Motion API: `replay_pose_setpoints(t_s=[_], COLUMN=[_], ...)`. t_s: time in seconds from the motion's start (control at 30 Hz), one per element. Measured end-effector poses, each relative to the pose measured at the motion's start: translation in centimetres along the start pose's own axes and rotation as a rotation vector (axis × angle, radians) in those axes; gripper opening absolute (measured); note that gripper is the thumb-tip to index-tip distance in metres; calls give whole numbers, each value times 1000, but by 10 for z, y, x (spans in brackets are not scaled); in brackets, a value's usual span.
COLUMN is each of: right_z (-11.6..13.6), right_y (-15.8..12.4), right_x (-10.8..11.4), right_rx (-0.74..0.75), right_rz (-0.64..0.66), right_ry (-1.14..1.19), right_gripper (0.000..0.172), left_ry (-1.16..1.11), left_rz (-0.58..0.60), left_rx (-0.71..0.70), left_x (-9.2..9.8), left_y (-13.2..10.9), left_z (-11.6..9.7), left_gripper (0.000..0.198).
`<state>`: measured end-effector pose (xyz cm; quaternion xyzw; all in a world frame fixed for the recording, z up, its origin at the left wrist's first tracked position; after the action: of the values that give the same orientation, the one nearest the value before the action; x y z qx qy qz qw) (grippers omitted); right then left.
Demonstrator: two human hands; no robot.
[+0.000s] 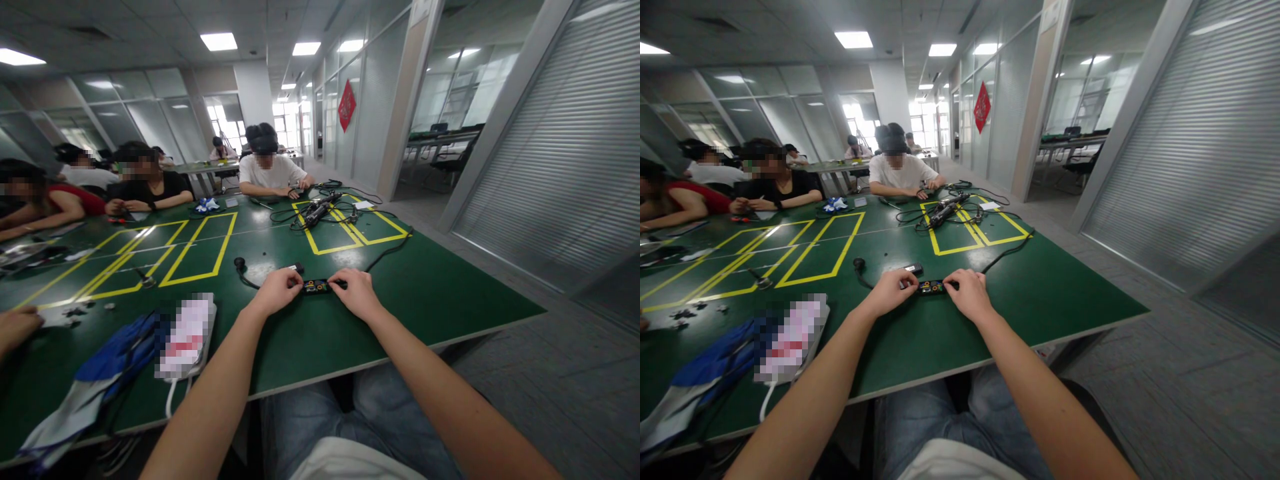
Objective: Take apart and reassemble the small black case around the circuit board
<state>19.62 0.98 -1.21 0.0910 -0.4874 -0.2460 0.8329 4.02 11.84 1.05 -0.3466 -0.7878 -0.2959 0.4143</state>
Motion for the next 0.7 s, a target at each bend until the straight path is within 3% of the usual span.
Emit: replay_pose_setpoints(t_s=[0.7], right_z=[4], right_y=[6], right_x=[-5], right_rx=[26], right_rz=[54], right_ry=[-26], right_gripper=[13], left_ry=[47], left_rz=[-16], left_rx=[1], left_x=[-1], left_y=[2], left_z=[1], left_gripper=[13])
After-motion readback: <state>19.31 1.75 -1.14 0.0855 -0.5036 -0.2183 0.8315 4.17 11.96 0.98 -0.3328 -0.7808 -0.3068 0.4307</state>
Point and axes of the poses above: each hand's wrist, its own y-axis towards the middle knuckle, its own x-axis out of the back of the hand, z = x × y, the point moved 10 cm from there along y, towards the middle knuckle, and after that the axes turned 3 degrees about z, right-handed, at the moved point
